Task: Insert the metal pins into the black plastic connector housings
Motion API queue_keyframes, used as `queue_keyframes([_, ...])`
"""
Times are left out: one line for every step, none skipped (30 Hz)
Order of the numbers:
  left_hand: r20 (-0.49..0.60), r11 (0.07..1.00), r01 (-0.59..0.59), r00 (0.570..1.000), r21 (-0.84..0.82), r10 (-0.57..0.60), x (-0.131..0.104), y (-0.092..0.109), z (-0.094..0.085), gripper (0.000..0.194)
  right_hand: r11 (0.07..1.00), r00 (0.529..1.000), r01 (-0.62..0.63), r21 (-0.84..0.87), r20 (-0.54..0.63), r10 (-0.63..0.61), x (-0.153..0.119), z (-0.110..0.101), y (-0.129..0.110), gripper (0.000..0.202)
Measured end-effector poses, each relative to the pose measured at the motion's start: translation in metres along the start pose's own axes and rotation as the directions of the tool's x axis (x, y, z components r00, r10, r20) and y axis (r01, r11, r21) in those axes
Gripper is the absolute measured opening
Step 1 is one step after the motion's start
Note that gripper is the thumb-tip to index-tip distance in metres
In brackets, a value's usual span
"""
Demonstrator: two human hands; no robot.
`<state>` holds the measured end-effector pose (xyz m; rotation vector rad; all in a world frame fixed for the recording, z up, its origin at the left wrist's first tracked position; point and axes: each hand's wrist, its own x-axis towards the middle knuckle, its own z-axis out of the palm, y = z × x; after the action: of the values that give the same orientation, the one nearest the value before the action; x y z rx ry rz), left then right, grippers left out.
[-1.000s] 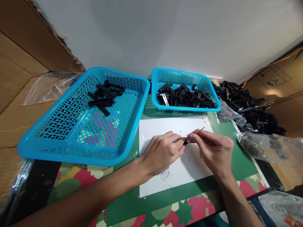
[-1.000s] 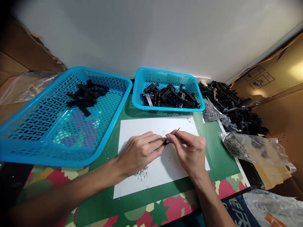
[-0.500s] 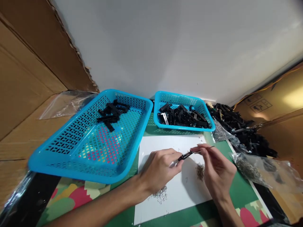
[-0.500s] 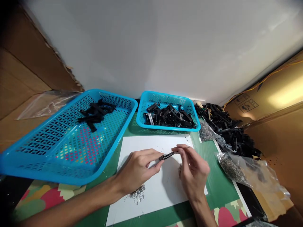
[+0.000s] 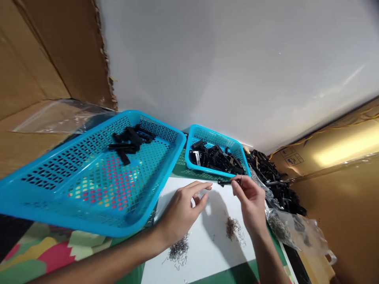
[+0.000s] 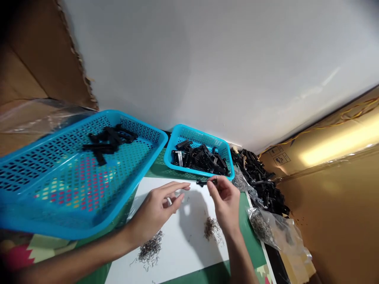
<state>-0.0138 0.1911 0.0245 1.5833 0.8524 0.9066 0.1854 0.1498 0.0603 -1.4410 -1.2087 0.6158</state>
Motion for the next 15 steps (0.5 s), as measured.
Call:
queue_keyframes([-0.014, 0.999, 0.036, 0.999, -0.023, -0.036, 0.001, -0.001, 0.0, 0.029, 0.997, 0.999, 0.047, -0.064, -0.006, -0.047, 0.011, 0.0, -0.006, 0.024])
queue_keyframes([-0.022, 0.997, 0.057, 0.998, -0.044, -0.058, 0.001, -0.002, 0.0, 0.028, 0.986, 0.995, 0.098, -0.138, -0.006, -0.1, 0.022, 0.001, -0.011, 0.024])
queue_keyframes([-0.027, 0.996, 0.067, 0.997, -0.059, -0.069, 0.001, -0.002, 0.0, 0.028, 0.963, 0.989, 0.145, -0.227, 0.003, -0.148, 0.032, 0.003, -0.016, 0.025])
queue_keyframes([-0.029, 0.995, 0.069, 0.997, -0.066, -0.071, 0.001, -0.003, -0.001, 0.028, 0.928, 0.983, 0.181, -0.325, 0.03, -0.182, 0.042, 0.006, -0.02, 0.027])
queue_keyframes([-0.038, 0.996, 0.062, 0.997, -0.067, -0.064, 0.001, -0.003, -0.002, 0.028, 0.884, 0.978, 0.208, -0.419, 0.066, -0.199, 0.049, 0.01, -0.024, 0.029])
queue_keyframes([-0.04, 0.996, 0.06, 0.997, -0.063, -0.063, 0.001, -0.003, -0.003, 0.028, 0.834, 0.974, 0.226, -0.503, 0.099, -0.204, 0.055, 0.015, -0.028, 0.032])
queue_keyframes([-0.04, 0.997, 0.059, 0.997, -0.048, -0.061, 0.001, -0.003, -0.003, 0.027, 0.793, 0.972, 0.235, -0.563, 0.123, -0.201, 0.06, 0.022, -0.031, 0.034])
queue_keyframes([-0.043, 0.997, 0.066, 0.997, -0.041, -0.068, 0.001, -0.003, -0.003, 0.027, 0.767, 0.97, 0.243, -0.593, 0.144, -0.196, 0.063, 0.031, -0.035, 0.035])
queue_keyframes([-0.042, 0.997, 0.073, 0.996, -0.041, -0.074, 0.0, -0.003, -0.003, 0.027, 0.758, 0.967, 0.254, -0.601, 0.156, -0.2, 0.064, 0.042, -0.038, 0.035])
queue_keyframes([-0.041, 0.995, 0.086, 0.995, -0.047, -0.088, 0.0, -0.003, -0.003, 0.027, 0.754, 0.962, 0.274, -0.597, 0.178, -0.208, 0.065, 0.056, -0.041, 0.033])
queue_keyframes([-0.046, 0.993, 0.099, 0.994, -0.058, -0.102, -0.001, -0.004, -0.002, 0.026, 0.751, 0.952, 0.303, -0.587, 0.214, -0.216, 0.064, 0.072, -0.045, 0.03])
queue_keyframes([-0.063, 0.992, 0.108, 0.992, -0.072, -0.113, -0.001, -0.006, -0.001, 0.024, 0.742, 0.937, 0.344, -0.575, 0.264, -0.23, 0.064, 0.09, -0.049, 0.027])
queue_keyframes([-0.091, 0.989, 0.114, 0.988, -0.091, -0.122, -0.002, -0.008, 0.0, 0.022, 0.723, 0.908, 0.401, -0.562, 0.347, -0.234, 0.064, 0.111, -0.053, 0.027])
queue_keyframes([-0.133, 0.986, 0.112, 0.983, -0.12, -0.128, -0.003, -0.01, 0.002, 0.022, 0.697, 0.868, 0.464, -0.547, 0.438, -0.235, 0.065, 0.131, -0.058, 0.03])
queue_keyframes([-0.169, 0.982, 0.107, 0.977, -0.153, -0.133, -0.005, -0.013, 0.003, 0.022, 0.67, 0.823, 0.52, -0.53, 0.521, -0.226, 0.067, 0.153, -0.063, 0.034])
